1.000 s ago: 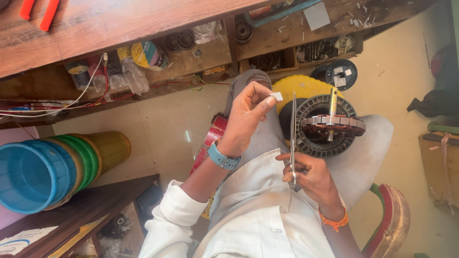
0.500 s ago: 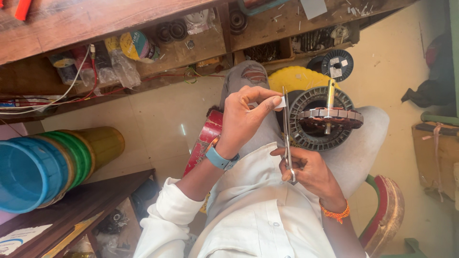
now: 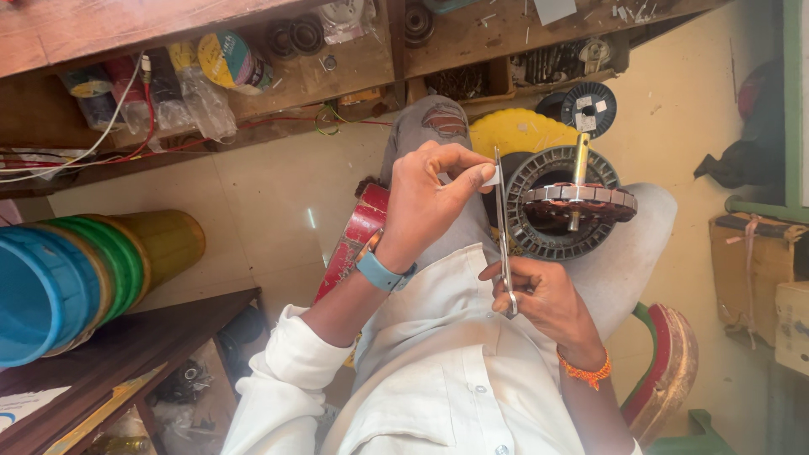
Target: The person sits in a chair with a motor armature on their lap and fits small white insulation wedges into the armature slots by hand. They use a green-handled screwdriver to press the wedges into place, pick up small pieces from the workbench, and cut paper pieces with scissors before fitting them into the slots.
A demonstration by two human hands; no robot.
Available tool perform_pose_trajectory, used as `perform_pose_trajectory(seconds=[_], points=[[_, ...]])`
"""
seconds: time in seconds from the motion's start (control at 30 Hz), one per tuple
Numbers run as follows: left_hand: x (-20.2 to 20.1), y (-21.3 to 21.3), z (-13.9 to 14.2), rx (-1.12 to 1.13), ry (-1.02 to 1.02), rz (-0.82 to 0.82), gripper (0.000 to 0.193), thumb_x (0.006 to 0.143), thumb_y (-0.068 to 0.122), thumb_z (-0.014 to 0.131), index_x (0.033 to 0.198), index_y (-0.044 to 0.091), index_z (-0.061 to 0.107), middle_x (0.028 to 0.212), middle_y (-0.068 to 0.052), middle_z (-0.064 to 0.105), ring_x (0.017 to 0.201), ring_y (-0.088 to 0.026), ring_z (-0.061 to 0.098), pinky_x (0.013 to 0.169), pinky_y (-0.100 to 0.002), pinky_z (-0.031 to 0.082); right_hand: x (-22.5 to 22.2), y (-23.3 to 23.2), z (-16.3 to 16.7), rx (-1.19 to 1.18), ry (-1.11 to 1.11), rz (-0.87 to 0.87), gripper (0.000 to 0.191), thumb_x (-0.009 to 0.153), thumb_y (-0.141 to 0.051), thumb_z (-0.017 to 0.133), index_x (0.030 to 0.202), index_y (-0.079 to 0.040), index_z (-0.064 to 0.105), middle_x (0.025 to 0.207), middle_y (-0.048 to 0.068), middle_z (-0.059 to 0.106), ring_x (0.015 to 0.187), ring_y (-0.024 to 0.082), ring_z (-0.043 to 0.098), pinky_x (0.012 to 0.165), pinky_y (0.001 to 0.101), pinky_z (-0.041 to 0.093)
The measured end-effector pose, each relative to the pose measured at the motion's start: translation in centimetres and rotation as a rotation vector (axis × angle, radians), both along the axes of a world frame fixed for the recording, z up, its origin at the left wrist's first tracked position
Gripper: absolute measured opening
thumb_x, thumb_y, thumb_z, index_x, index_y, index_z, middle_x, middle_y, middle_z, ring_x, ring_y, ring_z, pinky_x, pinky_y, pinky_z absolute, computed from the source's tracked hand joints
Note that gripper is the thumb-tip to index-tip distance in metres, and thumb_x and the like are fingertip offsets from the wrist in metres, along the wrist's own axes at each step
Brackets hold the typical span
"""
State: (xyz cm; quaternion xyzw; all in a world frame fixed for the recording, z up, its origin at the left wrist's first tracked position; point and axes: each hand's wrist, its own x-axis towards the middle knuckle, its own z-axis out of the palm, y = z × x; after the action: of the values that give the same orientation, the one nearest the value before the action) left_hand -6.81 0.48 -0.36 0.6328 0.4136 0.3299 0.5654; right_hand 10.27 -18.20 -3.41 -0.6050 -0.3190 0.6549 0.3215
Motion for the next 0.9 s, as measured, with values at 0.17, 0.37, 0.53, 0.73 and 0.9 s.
perform_pose_trajectory(seconds=[0.17, 0.37, 0.53, 0.73, 0.9], points=[[0.2, -0.1, -1.1, -0.016, -0.009, -0.017, 0.014, 0.087, 0.015, 0.075, 0.093, 0.004, 0.080, 0.078, -0.004, 0.077, 0.073, -0.011, 0.065, 0.068, -0.029, 0.051, 0.0, -1.3, -0.3, -0.023, 0.007, -0.042, 0.024, 0.078, -0.012, 0.076, 0.095, 0.007, 0.073, 0.074, 0.004, 0.068, 0.067, 0.009, 0.060, 0.061, 0.0253, 0.047], [0.5, 0.0, -2.4, -0.398, -0.158, -0.032, 0.019, 0.096, 0.022, 0.068, 0.105, 0.006, 0.072, 0.094, -0.006, 0.081, 0.085, -0.009, 0.072, 0.058, -0.023, 0.052, 0.8, -3.2, 0.7, -0.052, -0.143, -0.288, 0.032, 0.079, 0.001, 0.072, 0.110, 0.003, 0.074, 0.074, 0.006, 0.069, 0.066, 0.011, 0.063, 0.061, 0.0249, 0.052], [1.1, 0.4, -3.7, -0.632, -0.433, -0.071, 0.017, 0.102, 0.026, 0.056, 0.112, 0.013, 0.052, 0.105, -0.009, 0.079, 0.094, -0.012, 0.078, 0.053, -0.023, 0.053, 7.1, -3.2, 5.9, 0.174, -0.498, -0.369, 0.029, 0.096, -0.004, 0.063, 0.122, 0.008, 0.070, 0.097, 0.013, 0.075, 0.082, 0.013, 0.066, 0.078, 0.0254, 0.051], [1.3, 0.3, -4.8, -0.737, -0.531, -0.125, 0.015, 0.099, 0.023, 0.061, 0.108, 0.013, 0.054, 0.102, -0.003, 0.066, 0.072, -0.012, 0.069, 0.047, -0.023, 0.045, 15.0, 3.5, 12.0, 0.005, -0.650, -0.331, 0.046, 0.096, -0.017, 0.066, 0.137, 0.003, 0.062, 0.103, 0.010, 0.074, 0.088, 0.012, 0.065, 0.075, 0.0284, 0.052], [1.8, 1.1, -5.5, -0.712, -0.399, -0.195, 0.010, 0.096, 0.016, 0.063, 0.099, 0.010, 0.056, 0.089, -0.003, 0.069, 0.064, -0.012, 0.069, 0.049, -0.024, 0.045, 20.8, 12.2, 14.8, 0.241, -0.609, -0.187, 0.053, 0.087, -0.008, 0.072, 0.138, 0.002, 0.060, 0.099, 0.013, 0.072, 0.086, 0.015, 0.069, 0.079, 0.0311, 0.057]])
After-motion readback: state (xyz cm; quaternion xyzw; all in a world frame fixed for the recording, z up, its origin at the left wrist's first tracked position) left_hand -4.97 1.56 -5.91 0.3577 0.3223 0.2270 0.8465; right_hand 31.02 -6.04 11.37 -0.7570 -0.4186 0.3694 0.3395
